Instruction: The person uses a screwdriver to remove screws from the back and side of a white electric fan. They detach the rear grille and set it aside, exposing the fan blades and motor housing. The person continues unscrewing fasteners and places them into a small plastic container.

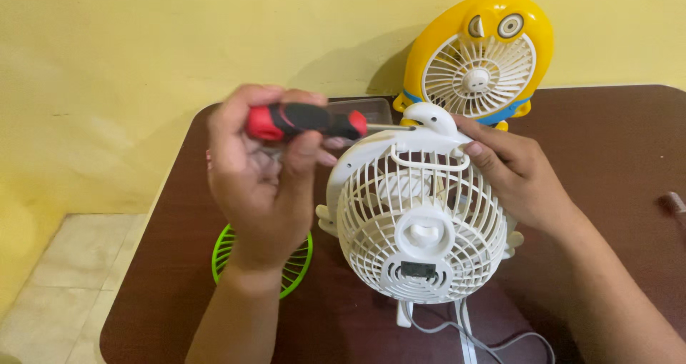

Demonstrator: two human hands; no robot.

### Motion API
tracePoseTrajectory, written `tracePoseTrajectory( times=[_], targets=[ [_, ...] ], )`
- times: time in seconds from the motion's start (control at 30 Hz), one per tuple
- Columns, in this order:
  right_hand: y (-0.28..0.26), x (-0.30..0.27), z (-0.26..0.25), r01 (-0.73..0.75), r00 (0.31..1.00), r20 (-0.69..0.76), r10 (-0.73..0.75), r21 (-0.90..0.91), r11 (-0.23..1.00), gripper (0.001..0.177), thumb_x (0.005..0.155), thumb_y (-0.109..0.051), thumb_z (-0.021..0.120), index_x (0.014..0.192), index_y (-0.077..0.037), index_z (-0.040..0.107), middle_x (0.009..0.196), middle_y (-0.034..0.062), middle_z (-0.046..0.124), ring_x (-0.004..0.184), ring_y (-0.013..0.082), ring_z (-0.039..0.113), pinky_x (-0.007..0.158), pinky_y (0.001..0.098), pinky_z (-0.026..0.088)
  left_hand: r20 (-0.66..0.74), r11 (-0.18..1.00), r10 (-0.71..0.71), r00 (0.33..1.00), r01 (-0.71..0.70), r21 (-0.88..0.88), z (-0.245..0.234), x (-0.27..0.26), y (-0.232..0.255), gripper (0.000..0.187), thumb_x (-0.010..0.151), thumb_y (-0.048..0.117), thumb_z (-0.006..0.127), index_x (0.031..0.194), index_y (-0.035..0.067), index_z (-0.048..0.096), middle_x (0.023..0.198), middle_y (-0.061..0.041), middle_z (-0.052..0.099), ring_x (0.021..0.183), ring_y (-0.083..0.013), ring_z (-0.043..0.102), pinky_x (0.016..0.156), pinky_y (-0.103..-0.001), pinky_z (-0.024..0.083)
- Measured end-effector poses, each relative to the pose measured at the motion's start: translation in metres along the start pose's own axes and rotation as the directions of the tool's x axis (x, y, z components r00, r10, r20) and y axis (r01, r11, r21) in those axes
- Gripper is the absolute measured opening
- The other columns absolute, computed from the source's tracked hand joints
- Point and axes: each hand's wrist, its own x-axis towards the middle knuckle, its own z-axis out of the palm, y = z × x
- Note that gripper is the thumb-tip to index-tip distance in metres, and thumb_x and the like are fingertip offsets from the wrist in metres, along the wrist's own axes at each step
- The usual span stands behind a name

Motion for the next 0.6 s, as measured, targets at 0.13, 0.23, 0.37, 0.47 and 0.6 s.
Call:
tracePoseTrajectory(
  times=[0.13, 0.23, 0.37, 0.47, 0.6],
  targets=[
    [0.003, 0.001, -0.001, 0.055, 0.998, -0.012, -0.056, -0.072, 0.996, 0.042, 0.106, -0.021, 0.053, 0.144, -0.006, 0.058, 0.118, 0.0112, 0.075, 0.104, 0.014, 0.068, 0.09, 0.0299, 0.053, 0.181, 0.925, 0.2, 0.963, -0.246, 0.289, 0.015, -0.014, 0.003, 0.043, 0.108, 0.01, 0.074, 0.138, 0.007, 0.043, 0.127, -0.017, 0.067, 0.111, -0.028, 0.075, 0.093, -0.033, 0.066],
    [0.005, -0.001, -0.001, 0.061, 0.998, -0.006, -0.061, -0.095, 0.994, 0.043, 0.104, -0.021, 0.054, 0.144, -0.006, 0.059, 0.115, 0.0119, 0.076, 0.101, 0.0147, 0.07, 0.088, 0.0305, 0.054, 0.318, 0.855, 0.265, 0.91, -0.374, 0.359, 0.02, -0.017, -0.001, 0.049, 0.102, 0.011, 0.08, 0.135, 0.008, 0.042, 0.13, -0.016, 0.067, 0.111, -0.0295, 0.075, 0.089, -0.032, 0.064],
    [0.007, -0.001, -0.002, 0.102, 0.995, -0.01, -0.104, -0.112, 0.989, 0.043, 0.105, -0.023, 0.055, 0.143, -0.005, 0.059, 0.118, 0.0139, 0.075, 0.103, 0.0166, 0.071, 0.09, 0.0316, 0.053, 0.358, 0.805, 0.349, 0.866, -0.472, 0.358, 0.026, -0.018, -0.004, 0.052, 0.103, 0.011, 0.082, 0.136, 0.008, 0.042, 0.135, -0.014, 0.065, 0.112, -0.0301, 0.074, 0.088, -0.033, 0.064],
    [0.007, -0.001, 0.0, 0.084, 0.996, -0.012, -0.086, -0.069, 0.994, 0.043, 0.105, -0.023, 0.055, 0.143, -0.005, 0.058, 0.12, 0.0141, 0.075, 0.105, 0.0176, 0.07, 0.091, 0.0319, 0.053, 0.377, 0.781, 0.369, 0.85, -0.503, 0.37, 0.025, -0.019, -0.002, 0.053, 0.102, 0.011, 0.085, 0.136, 0.007, 0.044, 0.135, -0.015, 0.064, 0.114, -0.0312, 0.074, 0.086, -0.033, 0.065],
    [0.006, -0.001, -0.001, 0.096, 0.995, -0.005, -0.097, -0.081, 0.992, 0.043, 0.105, -0.023, 0.055, 0.143, -0.004, 0.059, 0.12, 0.0142, 0.075, 0.104, 0.0173, 0.071, 0.09, 0.0317, 0.054, 0.387, 0.768, 0.378, 0.841, -0.518, 0.377, 0.027, -0.016, 0.001, 0.055, 0.1, 0.009, 0.088, 0.135, 0.007, 0.046, 0.134, -0.015, 0.064, 0.114, -0.0311, 0.074, 0.087, -0.034, 0.066]
  ],
)
